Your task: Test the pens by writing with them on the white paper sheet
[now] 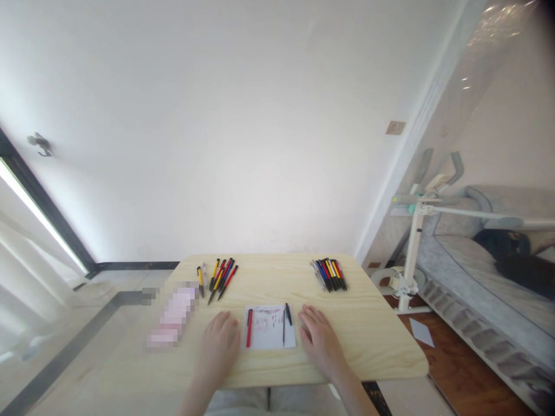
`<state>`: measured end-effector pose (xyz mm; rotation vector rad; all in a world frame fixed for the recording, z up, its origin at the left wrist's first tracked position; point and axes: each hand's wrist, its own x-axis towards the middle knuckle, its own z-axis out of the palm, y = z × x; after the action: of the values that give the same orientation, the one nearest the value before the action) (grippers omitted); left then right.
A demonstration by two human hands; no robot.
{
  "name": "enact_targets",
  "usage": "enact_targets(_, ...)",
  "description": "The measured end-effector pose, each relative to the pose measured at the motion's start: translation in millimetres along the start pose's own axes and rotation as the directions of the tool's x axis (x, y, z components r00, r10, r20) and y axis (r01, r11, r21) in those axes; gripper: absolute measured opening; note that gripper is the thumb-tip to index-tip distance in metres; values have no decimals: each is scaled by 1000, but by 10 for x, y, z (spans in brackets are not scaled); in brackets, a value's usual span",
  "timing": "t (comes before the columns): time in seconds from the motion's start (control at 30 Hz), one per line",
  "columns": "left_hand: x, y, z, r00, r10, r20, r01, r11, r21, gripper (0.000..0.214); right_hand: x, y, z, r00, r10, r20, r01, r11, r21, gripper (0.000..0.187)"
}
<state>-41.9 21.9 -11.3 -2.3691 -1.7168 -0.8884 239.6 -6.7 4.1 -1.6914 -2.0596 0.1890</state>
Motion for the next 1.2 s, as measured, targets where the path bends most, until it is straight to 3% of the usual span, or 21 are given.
enact_targets(0.23,4,-10,-3,1000,-5,7,5,1000,0,17,166,-178,-101,999,35,-32,-32,995,98,29)
enact_targets(0.4,5,-5,-14,1000,-11,10,11,1000,-4,17,378,-504,-60,985,-166,53,160,981,105,23)
enact_targets(0.53,0,-26,-6,1000,-13,3,13,1000,-14,18,501,-662,37,961,-255,108,249,966,66,19)
enact_targets(0.63,3,-17,-12,1000,15,0,-15,1000,-4,25,556,-693,75,938,-317,141,317,948,28,16)
enact_targets(0.7,16,21,-27,995,97,32,-96,995,-12,34,570,-694,94,922,-354,159,358,934,4,17)
enact_targets(0.8,61,106,-58,966,232,114,-228,973,-47,47,571,-691,124,909,-382,168,391,920,-22,18)
enact_targets(0.93,148,167,-93,926,307,217,-305,951,-46,59,574,-686,150,898,-403,174,416,908,-44,18)
enact_targets(1.03,189,157,-110,906,337,258,-333,941,-61,55,586,-676,154,885,-425,190,439,898,-40,16)
enact_targets(1.2,219,132,-159,934,262,244,-252,965,-75,36,595,-672,162,881,-434,190,450,892,-50,16)
